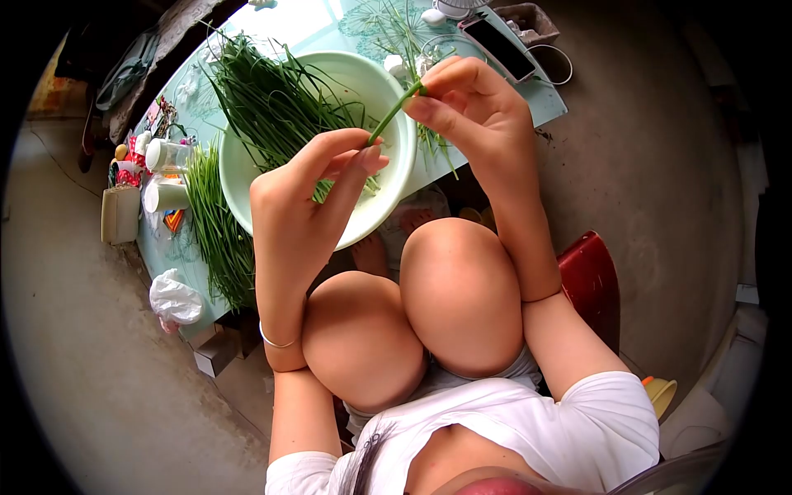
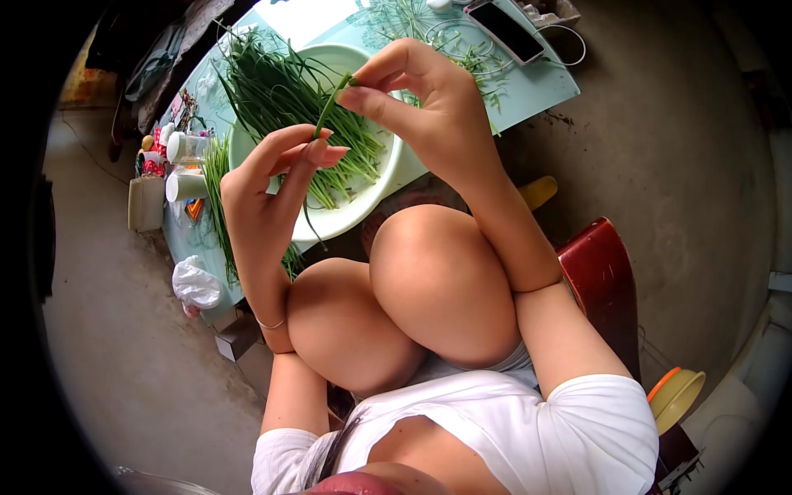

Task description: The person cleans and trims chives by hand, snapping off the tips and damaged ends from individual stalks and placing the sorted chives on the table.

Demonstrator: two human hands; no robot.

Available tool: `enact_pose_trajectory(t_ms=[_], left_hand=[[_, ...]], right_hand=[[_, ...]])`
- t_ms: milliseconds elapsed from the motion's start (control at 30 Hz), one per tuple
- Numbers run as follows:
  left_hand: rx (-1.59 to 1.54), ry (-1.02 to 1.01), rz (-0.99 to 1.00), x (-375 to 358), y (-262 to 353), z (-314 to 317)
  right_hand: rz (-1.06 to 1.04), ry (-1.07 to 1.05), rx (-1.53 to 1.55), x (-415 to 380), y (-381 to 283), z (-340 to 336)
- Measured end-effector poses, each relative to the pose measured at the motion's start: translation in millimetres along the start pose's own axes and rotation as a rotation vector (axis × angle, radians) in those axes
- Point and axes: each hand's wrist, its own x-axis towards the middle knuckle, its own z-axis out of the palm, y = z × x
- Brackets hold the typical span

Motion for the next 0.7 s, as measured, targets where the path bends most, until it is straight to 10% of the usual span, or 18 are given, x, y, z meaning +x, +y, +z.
enact_pose_trajectory(t_ms=[400, 700], left_hand=[[-0.245, -0.017, -0.128, 0, -5, -8], [-0.095, 0.372, -0.014, -3, -13, -101]], right_hand=[[-0.223, -0.199, -0.346, 0, 3, 4], [-0.209, -0.297, -0.371, -2, 5, 5]])
